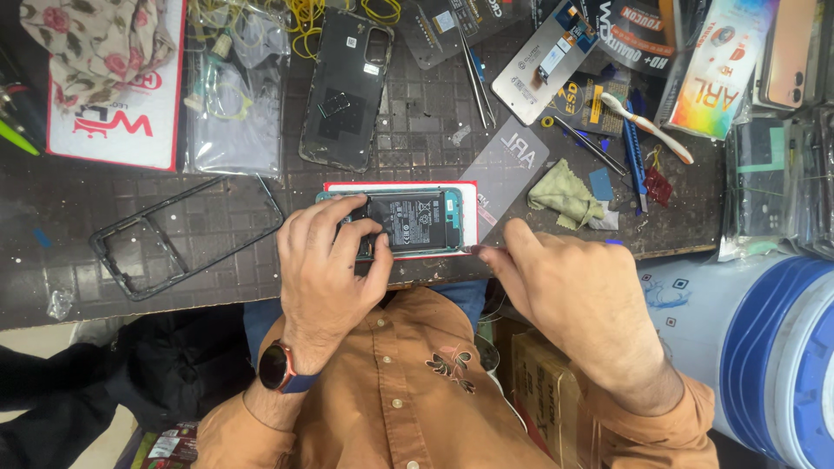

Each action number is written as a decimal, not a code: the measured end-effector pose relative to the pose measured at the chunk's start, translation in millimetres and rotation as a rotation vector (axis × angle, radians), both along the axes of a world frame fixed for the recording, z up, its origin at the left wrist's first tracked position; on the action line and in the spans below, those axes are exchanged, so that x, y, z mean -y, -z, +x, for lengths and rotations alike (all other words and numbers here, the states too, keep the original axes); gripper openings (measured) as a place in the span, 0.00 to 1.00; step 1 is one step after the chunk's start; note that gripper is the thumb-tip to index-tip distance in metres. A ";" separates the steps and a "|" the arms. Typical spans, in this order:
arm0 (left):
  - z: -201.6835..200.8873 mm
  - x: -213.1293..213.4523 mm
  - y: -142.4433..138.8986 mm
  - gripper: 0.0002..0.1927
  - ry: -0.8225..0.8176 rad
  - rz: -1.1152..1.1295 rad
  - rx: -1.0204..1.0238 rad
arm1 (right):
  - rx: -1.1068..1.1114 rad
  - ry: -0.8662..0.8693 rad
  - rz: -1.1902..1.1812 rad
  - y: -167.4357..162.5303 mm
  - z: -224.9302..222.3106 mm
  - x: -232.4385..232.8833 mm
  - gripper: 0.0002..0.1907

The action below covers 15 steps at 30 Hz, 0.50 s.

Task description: The person uses a screwdriver to remove screws from the internal frame of a disassembled smartphone. They place the screws on the workbench and then pick up a blue hot glue gun.

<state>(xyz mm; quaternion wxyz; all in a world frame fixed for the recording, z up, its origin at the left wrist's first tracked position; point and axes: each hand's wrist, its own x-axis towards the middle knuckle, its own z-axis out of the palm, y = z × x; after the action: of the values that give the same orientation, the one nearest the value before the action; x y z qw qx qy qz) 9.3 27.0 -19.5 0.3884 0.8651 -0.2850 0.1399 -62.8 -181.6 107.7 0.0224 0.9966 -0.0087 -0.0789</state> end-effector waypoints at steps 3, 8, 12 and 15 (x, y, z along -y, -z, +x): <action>-1.2 -0.5 0.2 0.08 0.003 0.003 -0.012 | -0.009 0.000 -0.054 1.0 1.7 -2.6 0.22; -0.6 -0.2 0.1 0.08 0.008 0.013 0.015 | -0.050 -0.076 0.111 -3.2 0.3 0.4 0.13; -0.2 -0.8 0.7 0.08 0.001 0.022 0.006 | -0.013 -0.084 -0.029 0.6 1.1 -2.7 0.19; -2.6 -1.0 1.4 0.08 0.002 0.026 -0.001 | 0.050 -0.094 -0.040 2.8 1.2 -4.8 0.21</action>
<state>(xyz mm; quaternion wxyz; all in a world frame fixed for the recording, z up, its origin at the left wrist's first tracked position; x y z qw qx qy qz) 6.7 28.0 -20.8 0.3773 0.8698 -0.2877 0.1354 -61.6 -176.8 104.9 0.0458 0.9969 0.0359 -0.0528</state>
